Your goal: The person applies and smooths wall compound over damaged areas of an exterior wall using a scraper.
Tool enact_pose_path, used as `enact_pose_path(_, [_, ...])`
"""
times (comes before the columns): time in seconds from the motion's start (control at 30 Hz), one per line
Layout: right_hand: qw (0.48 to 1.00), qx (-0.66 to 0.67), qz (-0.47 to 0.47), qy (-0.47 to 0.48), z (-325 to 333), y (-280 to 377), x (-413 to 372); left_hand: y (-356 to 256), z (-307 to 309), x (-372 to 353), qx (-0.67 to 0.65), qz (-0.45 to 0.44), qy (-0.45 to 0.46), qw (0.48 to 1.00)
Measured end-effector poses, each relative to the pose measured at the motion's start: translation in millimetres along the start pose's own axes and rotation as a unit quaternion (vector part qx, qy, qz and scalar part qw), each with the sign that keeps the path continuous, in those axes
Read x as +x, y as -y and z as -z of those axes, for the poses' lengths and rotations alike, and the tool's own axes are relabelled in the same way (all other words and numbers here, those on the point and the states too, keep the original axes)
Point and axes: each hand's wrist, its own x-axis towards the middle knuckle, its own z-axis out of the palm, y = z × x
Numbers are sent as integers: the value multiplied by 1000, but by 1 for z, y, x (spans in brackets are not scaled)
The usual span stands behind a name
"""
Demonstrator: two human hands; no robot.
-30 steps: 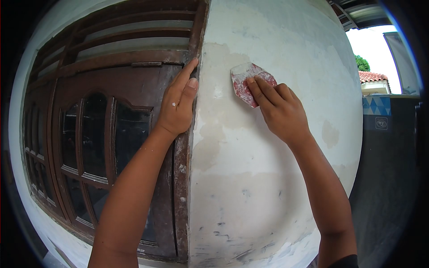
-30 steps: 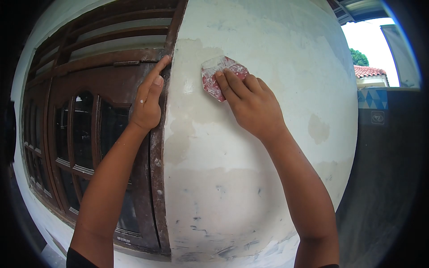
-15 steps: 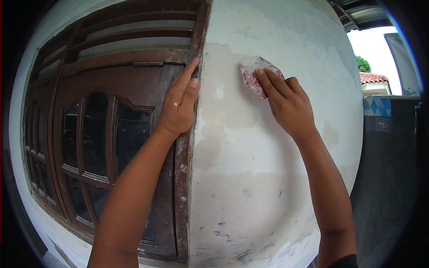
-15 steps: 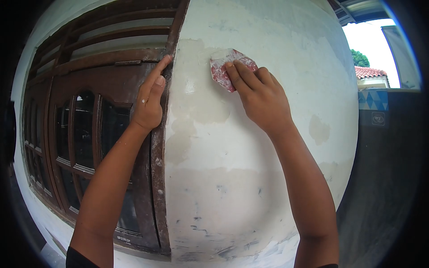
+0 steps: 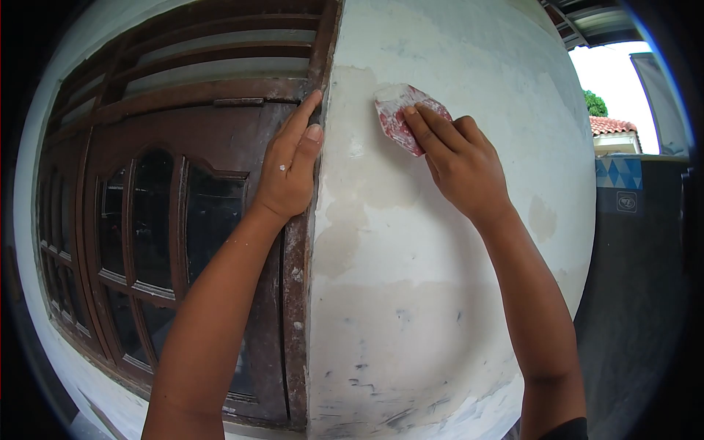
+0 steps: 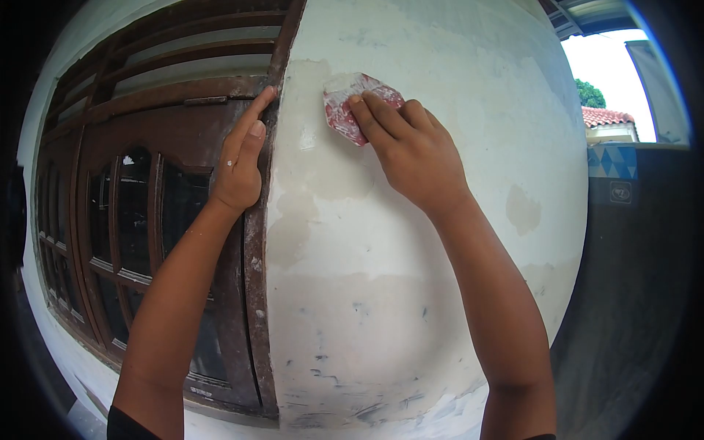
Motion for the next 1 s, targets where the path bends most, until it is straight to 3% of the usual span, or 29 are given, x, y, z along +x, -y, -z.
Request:
enact_pose_path(0.27, [999, 13, 39, 9, 3, 2, -26, -3, 1, 1, -1, 18, -2, 1000])
enact_pose_path(0.43, [1000, 11, -18, 9, 6, -7, -24, 1, -1, 0, 9, 1, 1, 1000])
enact_pose_path(0.7, [1000, -10, -5, 25, -4, -6, -29, -3, -1, 0, -2, 9, 0, 1000])
enact_pose_path(1.0, [1000, 6, -17, -20, -10, -5, -12, -3, 0, 1, 7, 7, 5, 1000])
